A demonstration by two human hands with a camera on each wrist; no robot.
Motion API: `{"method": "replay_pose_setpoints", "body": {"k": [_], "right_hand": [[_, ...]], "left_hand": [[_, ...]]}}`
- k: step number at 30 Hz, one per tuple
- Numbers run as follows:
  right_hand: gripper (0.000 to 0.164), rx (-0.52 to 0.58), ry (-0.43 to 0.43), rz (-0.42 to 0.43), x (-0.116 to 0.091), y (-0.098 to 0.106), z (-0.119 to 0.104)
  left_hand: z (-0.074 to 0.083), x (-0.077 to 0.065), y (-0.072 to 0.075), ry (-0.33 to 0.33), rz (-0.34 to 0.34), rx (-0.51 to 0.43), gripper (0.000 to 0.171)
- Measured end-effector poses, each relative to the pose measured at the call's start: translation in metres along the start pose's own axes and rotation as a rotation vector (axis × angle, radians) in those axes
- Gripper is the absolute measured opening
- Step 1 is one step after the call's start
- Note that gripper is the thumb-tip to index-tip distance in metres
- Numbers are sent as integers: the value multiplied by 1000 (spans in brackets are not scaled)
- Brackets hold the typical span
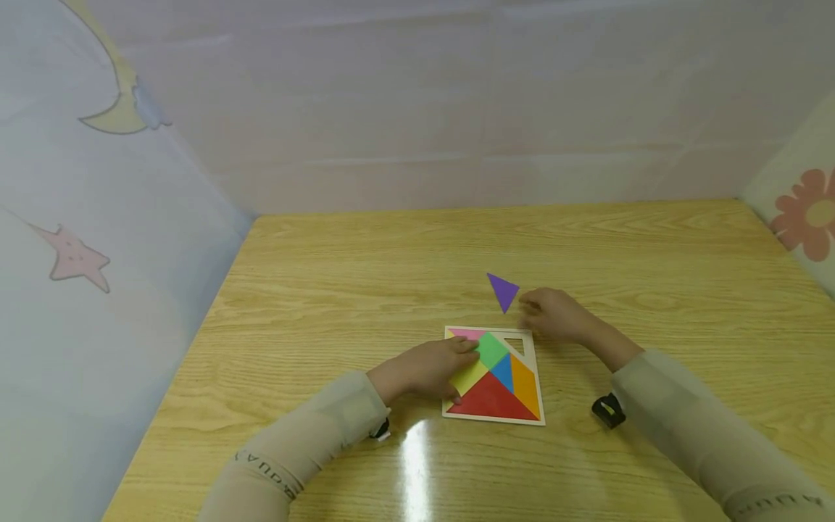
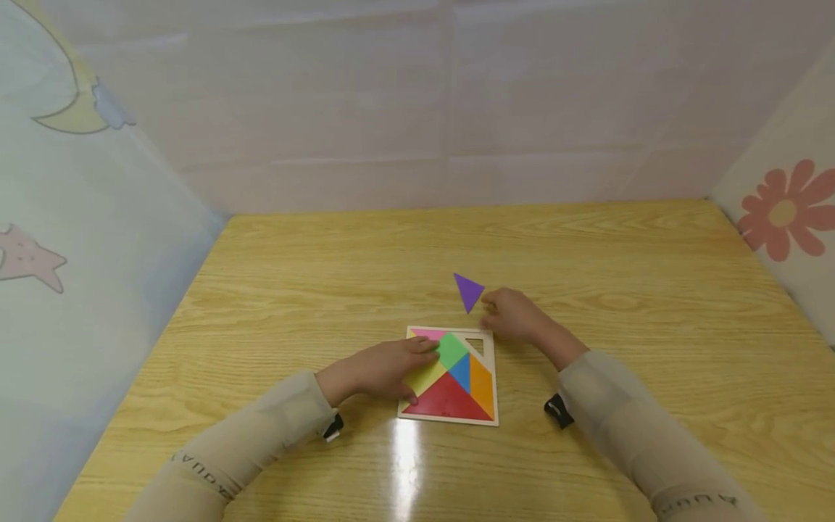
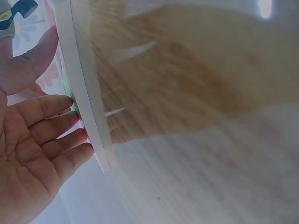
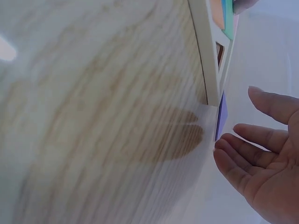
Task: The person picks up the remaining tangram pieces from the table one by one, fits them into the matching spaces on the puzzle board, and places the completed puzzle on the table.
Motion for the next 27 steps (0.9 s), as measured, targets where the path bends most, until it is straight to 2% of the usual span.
{"method": "replay_pose_setpoints", "body": {"k": [3,7,8,12,18,23,27], "right_hand": [[42,-15,-8,6,5,0,1],[19,-5,-13,9,12,-2,2],[18,0,-9,10,14,-3,2],[26,2,-3,32,21,-6,4],[20,-12,-26,74,25,-6,3],[22,-52,-69,99,30,-7,4],[36,-108,-108,109,35,-10,3]], "left_hand": [[0,0,0,3,-2,-2,72],[0,0,-1,1,-3,10,71],[0,0,-1,-1,-1,14,71],[0,1,-2,-5,3,19,71],[1,1,-1,-9,-2,13,71],[2,0,1,-7,-10,17,71],[1,0,1,-11,-7,24,71]]}}
Point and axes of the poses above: each hand's wrist, its own x-axis towards the middle knuckle, its own y-axis out of the back of the hand, z = x × y, the point moved 2 cm from there along x, towards the middle knuckle, and after that the axes turned 1 degree about x, right-handed, at the moved point
